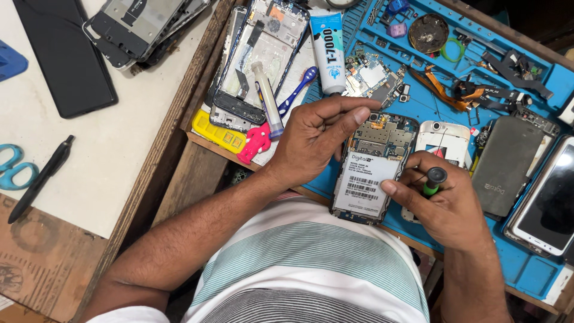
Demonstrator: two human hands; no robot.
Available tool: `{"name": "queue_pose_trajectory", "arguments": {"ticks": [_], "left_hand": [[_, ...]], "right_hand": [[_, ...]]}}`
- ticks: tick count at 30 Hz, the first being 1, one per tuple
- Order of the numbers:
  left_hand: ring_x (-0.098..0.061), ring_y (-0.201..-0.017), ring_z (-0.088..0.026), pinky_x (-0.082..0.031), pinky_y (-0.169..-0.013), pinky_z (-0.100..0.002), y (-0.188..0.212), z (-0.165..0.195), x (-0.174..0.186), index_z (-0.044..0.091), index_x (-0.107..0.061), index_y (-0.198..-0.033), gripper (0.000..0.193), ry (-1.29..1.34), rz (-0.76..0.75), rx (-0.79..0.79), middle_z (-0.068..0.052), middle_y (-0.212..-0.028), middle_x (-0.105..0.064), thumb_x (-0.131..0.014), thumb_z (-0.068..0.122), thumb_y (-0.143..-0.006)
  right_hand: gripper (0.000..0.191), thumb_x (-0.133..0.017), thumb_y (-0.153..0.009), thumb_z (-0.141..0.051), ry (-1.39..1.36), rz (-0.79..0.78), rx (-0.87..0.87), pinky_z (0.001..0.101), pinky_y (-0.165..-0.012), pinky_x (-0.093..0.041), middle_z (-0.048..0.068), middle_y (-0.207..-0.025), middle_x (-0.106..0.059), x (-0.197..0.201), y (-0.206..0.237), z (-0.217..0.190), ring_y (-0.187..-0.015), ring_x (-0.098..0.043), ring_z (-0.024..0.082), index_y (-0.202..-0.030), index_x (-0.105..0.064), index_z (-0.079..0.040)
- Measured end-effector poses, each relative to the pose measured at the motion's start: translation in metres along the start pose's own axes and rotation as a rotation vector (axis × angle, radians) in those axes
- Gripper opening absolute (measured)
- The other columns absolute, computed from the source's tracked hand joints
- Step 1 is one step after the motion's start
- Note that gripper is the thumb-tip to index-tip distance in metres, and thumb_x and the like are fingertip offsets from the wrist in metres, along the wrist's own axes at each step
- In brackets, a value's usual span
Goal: The person disassembles a smartphone using a screwdriver, removes the battery and motherboard, and then reassembles the device by placing the components back into the casing and securing them with screws.
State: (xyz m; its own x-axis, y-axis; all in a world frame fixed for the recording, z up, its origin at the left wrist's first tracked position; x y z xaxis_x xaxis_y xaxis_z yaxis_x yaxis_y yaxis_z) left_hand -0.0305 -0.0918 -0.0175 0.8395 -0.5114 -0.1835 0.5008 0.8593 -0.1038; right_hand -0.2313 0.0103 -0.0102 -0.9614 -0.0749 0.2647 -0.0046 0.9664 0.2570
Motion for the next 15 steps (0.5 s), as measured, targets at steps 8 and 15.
{"name": "queue_pose_trajectory", "arguments": {"ticks": [8,15], "left_hand": [[-0.057,-0.065,-0.002,-0.049,-0.052,-0.019,0.0002,-0.0002,0.0005,0.011,-0.071,-0.131,0.032,-0.008,-0.002,0.014,0.001,-0.087,-0.071,-0.06,0.032,-0.109],[-0.056,-0.064,-0.001,-0.047,-0.052,-0.019,0.0003,0.0007,0.0002,0.01,-0.071,-0.131,0.032,-0.011,-0.009,0.01,0.001,-0.086,-0.07,-0.061,0.031,-0.109]], "right_hand": [[0.019,-0.079,-0.086,-0.008,-0.005,-0.001,0.03,0.0218,-0.043,-0.031,-0.008,-0.062,-0.045,-0.0002,-0.0004,0.0012,-0.055,-0.039,0.0,-0.084,-0.061,-0.005],[0.02,-0.08,-0.085,-0.008,0.002,-0.007,0.063,0.0217,-0.045,-0.032,-0.009,-0.065,-0.044,-0.001,-0.0007,0.0013,-0.057,-0.039,0.0,-0.082,-0.06,-0.005]]}}
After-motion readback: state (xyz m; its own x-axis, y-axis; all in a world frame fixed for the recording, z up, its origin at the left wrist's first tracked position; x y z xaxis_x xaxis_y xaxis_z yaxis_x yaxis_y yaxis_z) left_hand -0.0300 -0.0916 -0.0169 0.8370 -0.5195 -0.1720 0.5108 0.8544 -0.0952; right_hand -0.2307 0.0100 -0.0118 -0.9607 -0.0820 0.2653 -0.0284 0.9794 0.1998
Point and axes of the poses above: each hand's wrist, its own y-axis away from the middle knuckle, its own x-axis out of the back of the hand, z = x × y, the point moved 5 cm from there along -y, towards the middle knuckle
